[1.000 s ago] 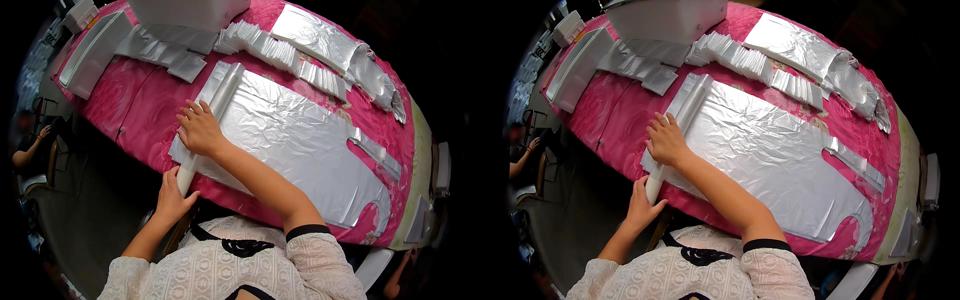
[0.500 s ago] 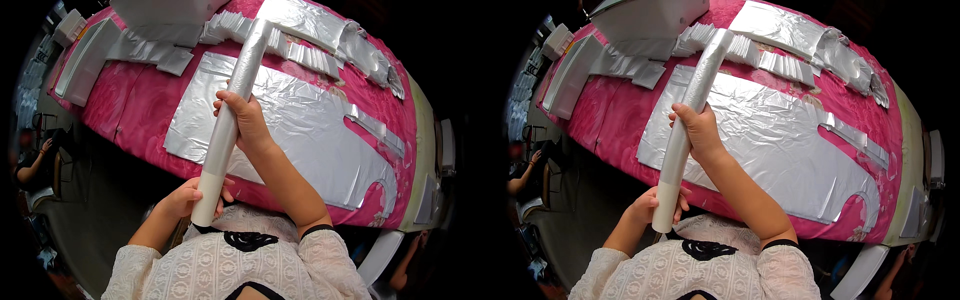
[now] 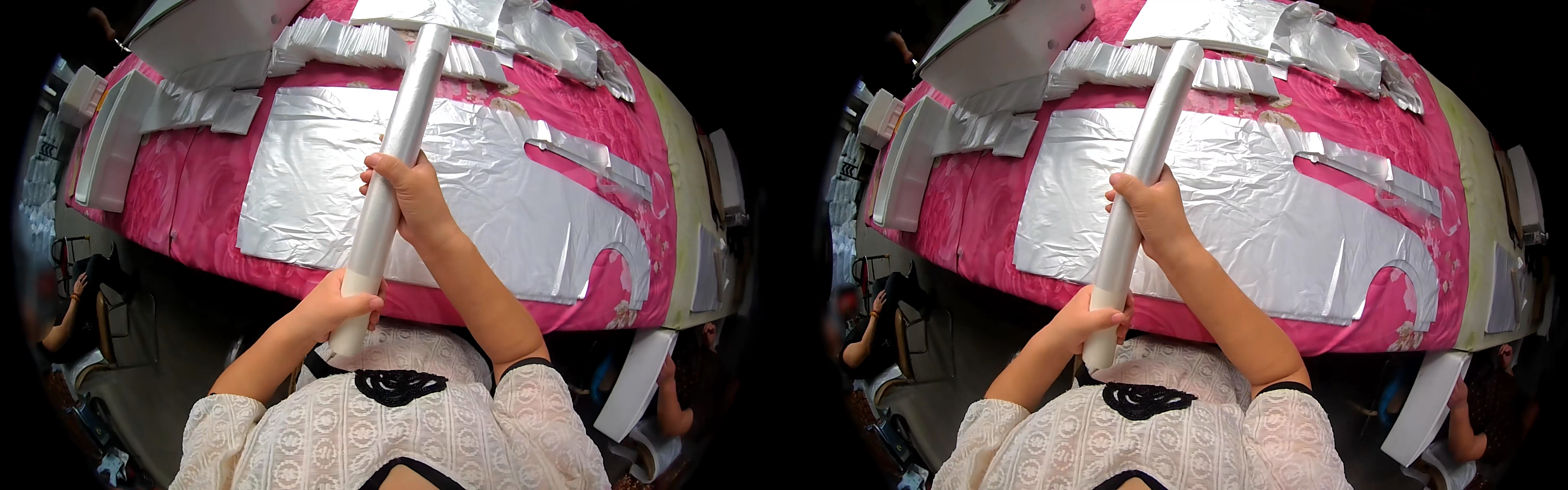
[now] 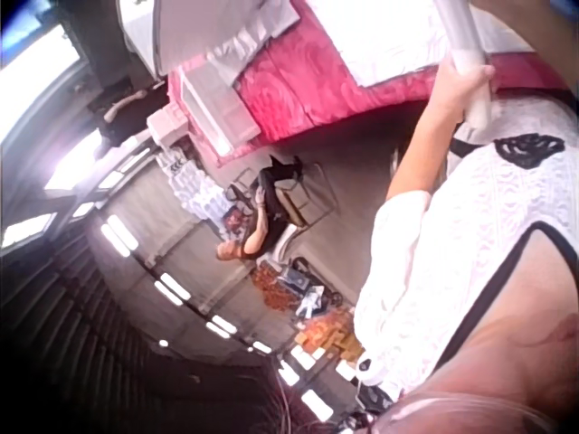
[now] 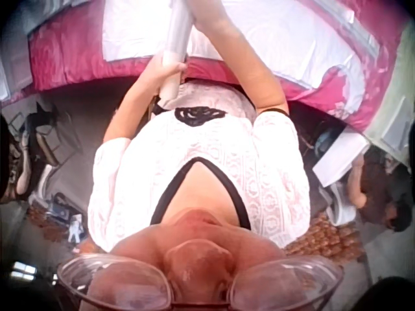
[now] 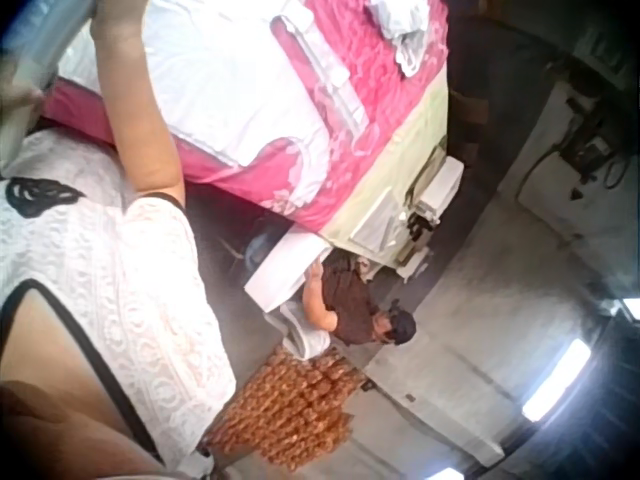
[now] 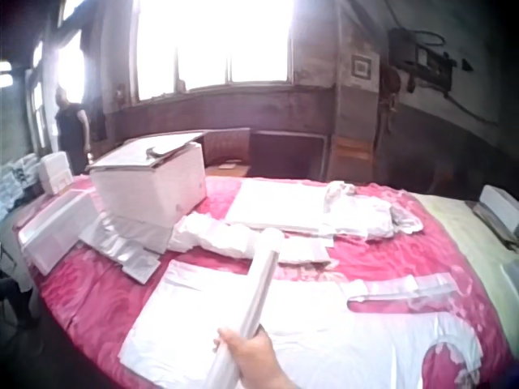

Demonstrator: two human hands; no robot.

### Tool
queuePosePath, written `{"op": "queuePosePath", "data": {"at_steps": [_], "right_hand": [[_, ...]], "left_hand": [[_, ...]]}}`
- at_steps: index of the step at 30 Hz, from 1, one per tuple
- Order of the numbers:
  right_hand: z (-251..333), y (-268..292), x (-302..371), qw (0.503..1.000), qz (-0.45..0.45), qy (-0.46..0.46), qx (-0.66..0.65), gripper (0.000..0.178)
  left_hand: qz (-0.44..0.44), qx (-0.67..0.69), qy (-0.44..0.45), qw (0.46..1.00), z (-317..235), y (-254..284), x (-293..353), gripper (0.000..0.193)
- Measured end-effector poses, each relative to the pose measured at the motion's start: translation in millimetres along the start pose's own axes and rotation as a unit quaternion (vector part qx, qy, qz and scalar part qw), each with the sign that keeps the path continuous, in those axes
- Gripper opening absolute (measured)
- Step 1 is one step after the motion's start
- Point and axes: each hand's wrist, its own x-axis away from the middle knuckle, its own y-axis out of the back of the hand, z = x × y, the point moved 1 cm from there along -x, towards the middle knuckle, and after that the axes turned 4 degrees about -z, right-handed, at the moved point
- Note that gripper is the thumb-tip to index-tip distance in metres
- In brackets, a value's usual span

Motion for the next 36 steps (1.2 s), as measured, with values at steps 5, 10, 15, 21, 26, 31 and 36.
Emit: {"op": "queuePosePath", "data": {"at_steps": [5, 10, 15, 21, 26, 31, 36], "right_hand": [[-12, 14, 8, 0.999, -0.004, -0.021, -0.037, 0.054], [-15, 24, 12, 0.997, -0.028, -0.023, -0.073, 0.056], [-46, 31, 19, 0.996, -0.037, -0.049, -0.068, 0.058], [-1, 86, -22, 0.983, -0.174, 0.000, -0.058, 0.051], [46, 139, -44, 0.950, -0.185, 0.124, 0.219, 0.030], [48, 136, -42, 0.923, -0.037, -0.016, 0.382, 0.023], [47, 136, -45, 0.926, 0.024, -0.013, 0.378, 0.017]], "left_hand": [[0.050, 0.042, 0.028, 0.997, 8, -1, 1, 0.035], [0.028, 0.015, 0.016, 0.999, 3, -8, -3, 0.044], [-0.061, 0.008, -0.004, 0.998, 9, 4, -16, 0.046], [-0.009, -0.147, 0.051, 0.988, 24, 29, 14, 0.028], [-0.021, -0.170, 0.078, 0.982, 38, 50, 22, 0.027], [-0.007, -0.175, 0.081, 0.981, 31, 51, 16, 0.029], [-0.005, -0.188, 0.087, 0.978, 24, 48, 11, 0.035]]}}
